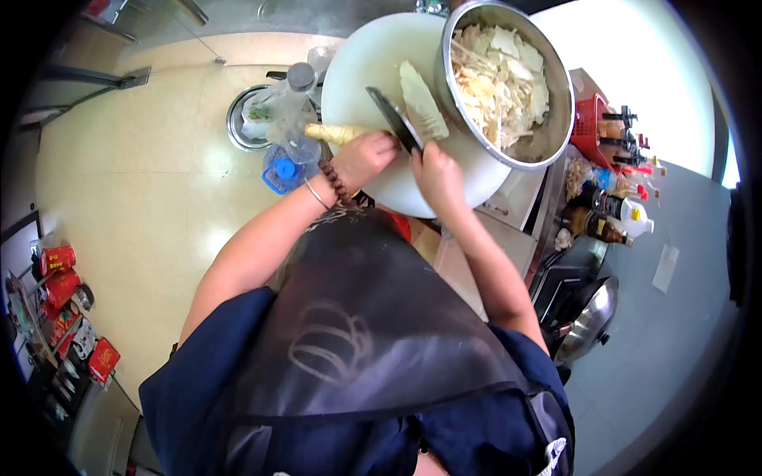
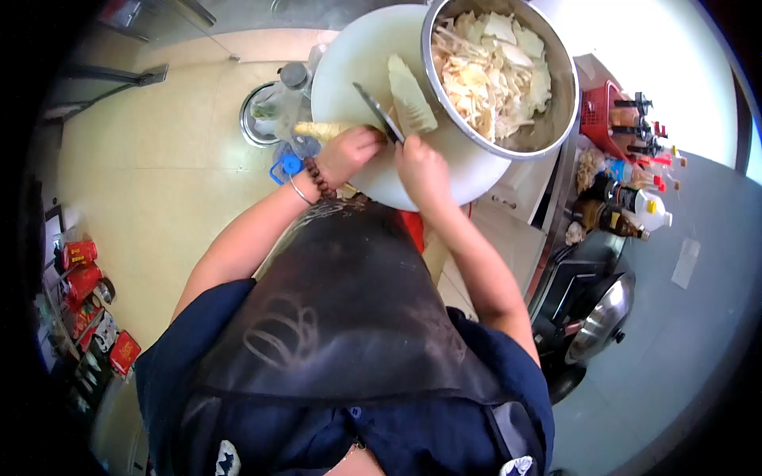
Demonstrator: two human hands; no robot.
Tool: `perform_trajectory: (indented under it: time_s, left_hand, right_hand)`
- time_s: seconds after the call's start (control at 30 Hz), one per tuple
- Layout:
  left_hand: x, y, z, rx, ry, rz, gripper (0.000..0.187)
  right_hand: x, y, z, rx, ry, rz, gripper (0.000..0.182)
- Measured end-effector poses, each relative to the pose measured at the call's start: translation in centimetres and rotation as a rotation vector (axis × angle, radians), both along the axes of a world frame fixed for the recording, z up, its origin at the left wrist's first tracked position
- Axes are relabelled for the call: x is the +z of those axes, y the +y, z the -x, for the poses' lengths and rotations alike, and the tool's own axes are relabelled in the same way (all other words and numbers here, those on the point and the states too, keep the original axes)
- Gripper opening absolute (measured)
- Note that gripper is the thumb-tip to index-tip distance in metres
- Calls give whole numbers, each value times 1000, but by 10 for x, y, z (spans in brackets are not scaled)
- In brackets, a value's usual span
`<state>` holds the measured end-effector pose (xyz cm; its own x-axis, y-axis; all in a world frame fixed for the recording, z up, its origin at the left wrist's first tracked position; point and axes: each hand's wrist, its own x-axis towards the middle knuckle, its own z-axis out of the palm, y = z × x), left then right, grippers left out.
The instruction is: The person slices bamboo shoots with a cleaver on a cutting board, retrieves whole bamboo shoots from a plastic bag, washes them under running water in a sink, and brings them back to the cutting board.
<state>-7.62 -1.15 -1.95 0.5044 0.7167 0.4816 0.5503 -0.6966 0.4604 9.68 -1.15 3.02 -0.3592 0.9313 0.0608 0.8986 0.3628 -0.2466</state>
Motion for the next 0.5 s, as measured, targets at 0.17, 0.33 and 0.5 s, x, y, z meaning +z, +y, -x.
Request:
perform_trajectory:
  time_s: [0.17, 0.33, 0.5]
  left_hand:
    - [-7, -1, -3, 22, 0, -41, 25]
    - [-5, -4, -3, 23, -18, 16, 24]
    - [4, 3, 4, -25, -25, 50, 24]
  right_hand:
    - [51, -23, -17, -37, -23, 203, 22]
    - [12, -15, -2, -45, -7, 141, 22]
    - [16, 8, -1, 0, 81, 64, 20]
